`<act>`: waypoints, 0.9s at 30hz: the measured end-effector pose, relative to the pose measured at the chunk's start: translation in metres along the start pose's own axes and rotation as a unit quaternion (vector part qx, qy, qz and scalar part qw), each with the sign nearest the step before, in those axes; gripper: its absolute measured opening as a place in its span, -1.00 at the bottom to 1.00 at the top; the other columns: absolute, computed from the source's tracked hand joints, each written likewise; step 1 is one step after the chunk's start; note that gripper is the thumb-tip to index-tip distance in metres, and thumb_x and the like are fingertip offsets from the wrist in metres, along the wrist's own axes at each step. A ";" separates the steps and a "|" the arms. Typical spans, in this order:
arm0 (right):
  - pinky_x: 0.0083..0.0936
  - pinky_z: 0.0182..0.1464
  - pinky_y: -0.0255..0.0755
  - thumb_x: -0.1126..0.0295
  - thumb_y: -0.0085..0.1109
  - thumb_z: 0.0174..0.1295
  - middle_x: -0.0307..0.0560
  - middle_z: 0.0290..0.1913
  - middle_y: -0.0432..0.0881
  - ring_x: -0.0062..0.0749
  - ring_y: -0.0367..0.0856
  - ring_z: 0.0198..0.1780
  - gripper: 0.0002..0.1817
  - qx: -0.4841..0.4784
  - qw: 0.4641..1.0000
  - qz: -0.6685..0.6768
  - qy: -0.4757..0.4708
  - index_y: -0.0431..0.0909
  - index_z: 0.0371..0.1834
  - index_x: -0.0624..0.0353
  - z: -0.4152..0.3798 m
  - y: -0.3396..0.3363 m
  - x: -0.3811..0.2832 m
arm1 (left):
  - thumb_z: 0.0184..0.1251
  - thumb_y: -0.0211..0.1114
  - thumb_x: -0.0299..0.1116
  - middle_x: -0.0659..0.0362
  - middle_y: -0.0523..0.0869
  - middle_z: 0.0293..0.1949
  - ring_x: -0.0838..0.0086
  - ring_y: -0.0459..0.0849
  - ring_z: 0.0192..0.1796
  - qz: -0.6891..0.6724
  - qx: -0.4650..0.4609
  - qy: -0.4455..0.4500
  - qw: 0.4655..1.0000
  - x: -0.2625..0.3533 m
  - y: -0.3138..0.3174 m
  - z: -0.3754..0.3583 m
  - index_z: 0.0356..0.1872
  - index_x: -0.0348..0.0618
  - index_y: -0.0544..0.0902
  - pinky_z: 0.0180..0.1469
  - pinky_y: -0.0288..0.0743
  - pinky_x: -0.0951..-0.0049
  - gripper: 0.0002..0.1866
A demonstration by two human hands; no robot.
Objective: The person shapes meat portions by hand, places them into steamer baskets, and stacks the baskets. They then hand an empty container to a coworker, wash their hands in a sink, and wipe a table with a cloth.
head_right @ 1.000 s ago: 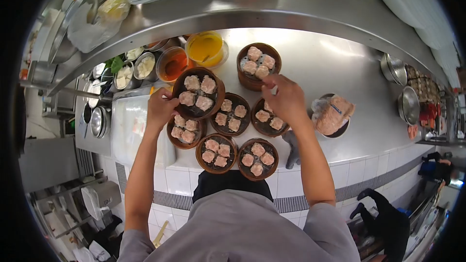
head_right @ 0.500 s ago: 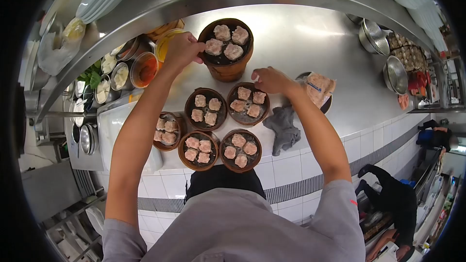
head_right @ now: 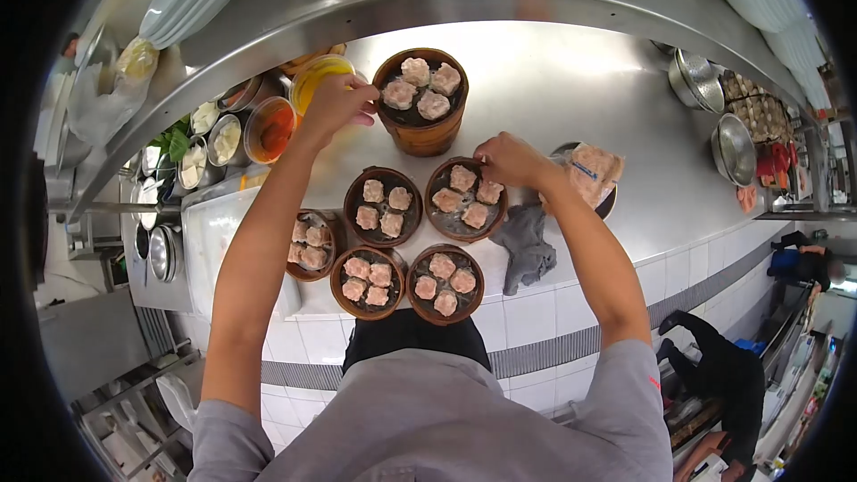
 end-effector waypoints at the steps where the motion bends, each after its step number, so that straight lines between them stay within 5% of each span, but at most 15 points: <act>1: -0.20 -0.12 0.60 0.38 0.29 -0.04 0.12 -0.34 0.74 0.04 0.72 -0.26 -0.74 -0.002 1.000 -0.002 -0.002 0.72 -0.26 0.26 -0.007 -0.008 -0.007 | 0.16 0.40 -0.24 0.01 0.79 -0.38 0.45 0.79 -0.41 -0.090 -0.017 -0.010 0.996 -0.004 -0.005 -0.004 -0.18 -0.43 0.67 -0.35 0.66 0.52 -0.62; 4: -0.28 -0.19 0.60 0.37 0.30 -0.03 0.13 -0.37 0.73 -0.02 0.71 -0.33 -0.70 0.023 0.999 0.011 0.027 0.72 -0.22 0.29 -0.030 -0.046 -0.029 | 0.36 0.32 -0.28 0.05 0.75 -0.29 0.50 0.75 -0.31 -0.093 0.022 -0.035 0.995 -0.005 -0.028 -0.037 -0.09 -0.40 0.64 -0.28 0.70 0.53 -0.68; 7: -0.33 -0.22 0.59 0.37 0.33 0.00 0.10 -0.40 0.73 -0.17 0.71 -0.37 -0.69 0.034 0.998 0.043 0.041 0.72 -0.19 0.32 -0.051 -0.098 -0.059 | 0.29 0.37 -0.25 0.07 0.76 -0.32 0.52 0.73 -0.41 -0.095 0.061 -0.015 0.993 -0.037 -0.050 -0.067 -0.11 -0.39 0.66 -0.36 0.64 0.55 -0.65; 9: -0.46 -0.29 0.57 0.47 0.32 0.07 -0.07 -0.45 0.74 -0.47 0.66 -0.43 -0.74 0.033 0.996 -0.004 0.082 0.73 -0.15 0.29 -0.050 -0.128 -0.073 | 0.32 0.36 -0.27 0.09 0.76 -0.31 0.53 0.71 -0.42 -0.090 0.050 -0.020 0.994 -0.057 -0.058 -0.090 -0.10 -0.40 0.65 -0.36 0.63 0.56 -0.66; 12: -0.53 -0.32 0.55 0.47 0.32 0.09 -0.11 -0.47 0.71 -0.54 0.64 -0.44 -0.74 0.041 0.989 0.072 0.124 0.71 -0.15 0.35 -0.028 -0.158 -0.081 | 0.38 0.31 -0.30 0.10 0.75 -0.30 0.55 0.70 -0.40 -0.096 0.025 -0.042 0.994 -0.074 -0.064 -0.131 -0.06 -0.39 0.63 -0.33 0.63 0.55 -0.69; 16: -0.59 -0.36 0.59 0.35 0.32 0.08 -0.11 -0.49 0.69 -0.53 0.67 -0.49 -0.69 0.146 0.969 0.167 0.106 0.67 -0.20 0.40 0.020 -0.153 -0.083 | 0.42 0.29 -0.33 0.09 0.76 -0.27 0.55 0.69 -0.38 -0.132 0.023 -0.105 0.985 -0.090 -0.065 -0.184 0.01 -0.37 0.60 -0.30 0.64 0.56 -0.70; 27: -0.54 -0.42 0.66 0.36 0.30 0.10 0.00 -0.45 0.71 -0.43 0.75 -0.50 -0.68 0.142 0.975 0.079 0.151 0.62 -0.25 0.49 0.079 -0.153 -0.075 | 0.43 0.26 -0.40 0.10 0.76 -0.27 0.57 0.66 -0.46 -0.170 0.150 -0.171 0.959 -0.129 -0.087 -0.301 0.01 -0.35 0.59 -0.35 0.60 0.55 -0.75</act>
Point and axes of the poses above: each hand's wrist, its own z-axis towards the middle knuckle, its own y-axis out of the palm, x = y × z, the point moved 1 cm from there along z, towards the middle knuckle
